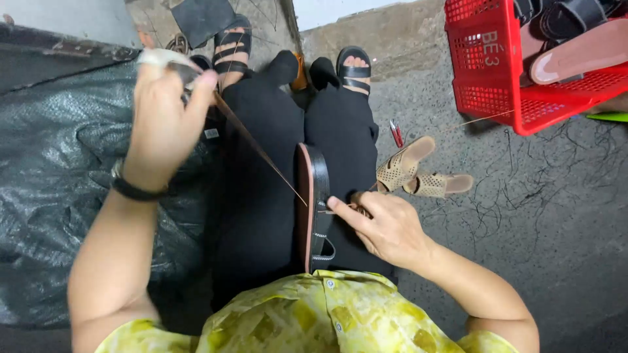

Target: Hand-sewing the strap of a sandal to its sole using a needle and thread.

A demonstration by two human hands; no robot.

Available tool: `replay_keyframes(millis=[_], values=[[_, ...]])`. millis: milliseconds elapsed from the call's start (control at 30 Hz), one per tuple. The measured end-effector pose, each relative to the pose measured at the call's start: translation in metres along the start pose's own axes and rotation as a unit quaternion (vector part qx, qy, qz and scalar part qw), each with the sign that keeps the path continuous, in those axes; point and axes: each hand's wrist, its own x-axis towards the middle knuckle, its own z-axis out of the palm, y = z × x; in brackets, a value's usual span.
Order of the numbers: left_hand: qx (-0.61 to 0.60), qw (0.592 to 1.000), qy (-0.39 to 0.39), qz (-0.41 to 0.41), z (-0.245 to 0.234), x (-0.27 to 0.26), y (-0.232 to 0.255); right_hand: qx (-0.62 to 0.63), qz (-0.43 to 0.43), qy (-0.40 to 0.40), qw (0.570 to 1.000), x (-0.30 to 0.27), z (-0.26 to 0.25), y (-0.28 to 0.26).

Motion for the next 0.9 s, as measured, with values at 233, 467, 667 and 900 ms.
replay_keyframes(millis=[233,467,667,900], values=[[0.099,0.973,-0.035,0.203,0.063,-0.085,0.027,-0.099,-0.039,0.017,0.994,0.004,-0.001,-0.002],[0.128,0.951,-0.055,0.276,0.080,-0.083,0.007,-0.066,-0.020,-0.008,0.998,0.001,-0.003,0.003],[0.088,0.957,-0.032,0.276,0.080,-0.080,0.007,-0.114,-0.060,0.019,0.991,0.009,-0.005,0.002],[0.080,0.952,0.002,0.295,0.098,-0.076,-0.009,-0.155,-0.092,0.071,0.981,0.006,0.040,0.008]])
